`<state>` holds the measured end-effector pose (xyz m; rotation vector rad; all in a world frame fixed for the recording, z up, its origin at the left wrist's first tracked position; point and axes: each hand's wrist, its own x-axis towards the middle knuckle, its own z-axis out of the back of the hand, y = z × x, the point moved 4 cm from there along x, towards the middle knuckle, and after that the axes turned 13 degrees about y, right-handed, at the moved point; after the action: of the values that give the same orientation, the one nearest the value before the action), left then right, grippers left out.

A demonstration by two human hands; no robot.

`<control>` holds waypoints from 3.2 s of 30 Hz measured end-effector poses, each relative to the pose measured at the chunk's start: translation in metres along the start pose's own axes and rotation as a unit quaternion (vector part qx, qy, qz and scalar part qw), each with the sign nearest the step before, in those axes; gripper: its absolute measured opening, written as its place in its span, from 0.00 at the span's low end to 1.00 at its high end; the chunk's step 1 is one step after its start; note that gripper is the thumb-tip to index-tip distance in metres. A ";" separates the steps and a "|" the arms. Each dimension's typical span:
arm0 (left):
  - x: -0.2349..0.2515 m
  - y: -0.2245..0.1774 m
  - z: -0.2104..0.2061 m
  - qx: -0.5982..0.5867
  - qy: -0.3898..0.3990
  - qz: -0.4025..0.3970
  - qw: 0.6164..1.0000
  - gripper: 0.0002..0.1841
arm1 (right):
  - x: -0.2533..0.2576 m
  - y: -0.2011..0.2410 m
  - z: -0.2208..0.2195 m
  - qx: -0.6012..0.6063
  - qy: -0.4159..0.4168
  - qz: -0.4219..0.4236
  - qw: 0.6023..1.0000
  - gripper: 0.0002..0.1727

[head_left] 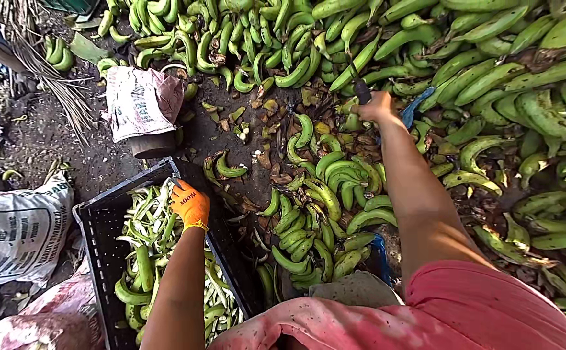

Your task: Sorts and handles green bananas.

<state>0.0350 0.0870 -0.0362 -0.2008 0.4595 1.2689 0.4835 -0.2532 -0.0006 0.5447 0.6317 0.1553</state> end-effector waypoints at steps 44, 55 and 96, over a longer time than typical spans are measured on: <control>0.005 0.001 0.006 0.026 0.024 0.001 0.999 0.46 | 0.119 0.173 -0.126 -0.290 0.134 0.032 0.947 0.43; 0.007 -0.003 0.006 0.037 0.022 0.002 0.999 0.46 | 0.058 0.168 -0.143 -0.254 0.111 0.125 0.953 0.36; 0.011 -0.004 0.005 0.037 0.023 0.002 0.999 0.47 | 0.032 0.089 -0.083 0.341 -0.210 0.039 0.916 0.29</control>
<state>0.0428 0.0970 -0.0371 -0.1662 0.5466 1.2512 0.4620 -0.1322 -0.0259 1.2419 0.2247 -0.1193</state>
